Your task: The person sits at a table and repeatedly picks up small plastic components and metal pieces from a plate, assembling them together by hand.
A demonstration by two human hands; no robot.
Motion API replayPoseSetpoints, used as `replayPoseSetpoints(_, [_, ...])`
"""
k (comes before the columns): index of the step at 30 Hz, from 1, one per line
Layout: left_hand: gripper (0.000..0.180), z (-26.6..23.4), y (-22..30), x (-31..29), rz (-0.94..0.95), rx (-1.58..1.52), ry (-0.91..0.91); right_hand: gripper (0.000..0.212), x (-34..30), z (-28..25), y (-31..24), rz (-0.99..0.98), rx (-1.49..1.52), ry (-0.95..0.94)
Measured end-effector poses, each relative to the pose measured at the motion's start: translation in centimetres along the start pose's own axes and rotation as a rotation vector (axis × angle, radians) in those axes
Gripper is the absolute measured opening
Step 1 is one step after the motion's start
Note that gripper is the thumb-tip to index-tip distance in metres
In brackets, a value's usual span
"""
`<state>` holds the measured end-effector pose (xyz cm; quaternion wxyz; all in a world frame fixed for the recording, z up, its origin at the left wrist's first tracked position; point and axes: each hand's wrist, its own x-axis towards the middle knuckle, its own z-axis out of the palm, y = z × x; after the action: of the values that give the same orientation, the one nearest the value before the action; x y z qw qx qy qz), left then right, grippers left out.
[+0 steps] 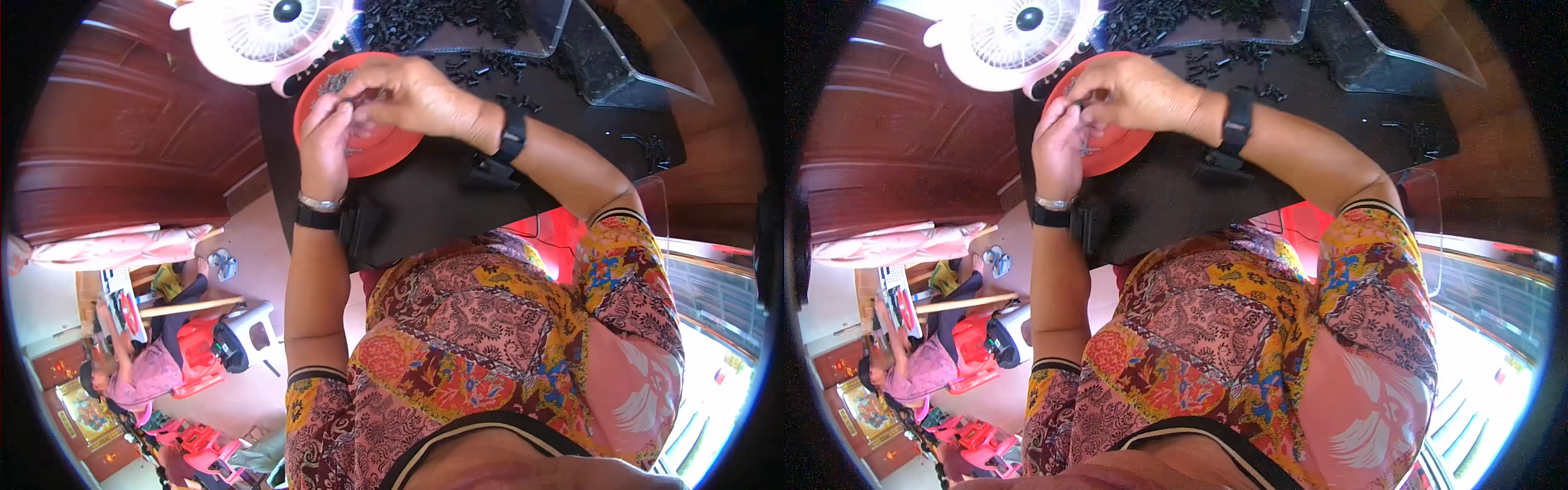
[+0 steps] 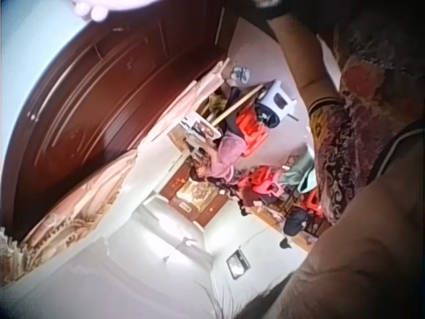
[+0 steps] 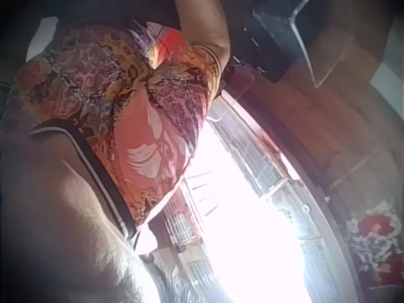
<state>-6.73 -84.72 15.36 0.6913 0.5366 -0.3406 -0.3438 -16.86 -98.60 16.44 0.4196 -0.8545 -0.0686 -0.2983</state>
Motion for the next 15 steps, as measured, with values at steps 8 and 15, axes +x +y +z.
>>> replayPoseSetpoints(8, [0.018, -0.6, -0.1, -0.1, 0.021, -0.125, 0.023, 0.014, 1.4, -4.0, 2.3, 0.037, -0.213, 0.173])
replayPoseSetpoints(15, [0.016, -1.2, -0.1, 0.1, 0.029, -0.105, -0.015, 0.02, 0.8, -8.5, 6.4, 0.321, -0.689, -0.001])
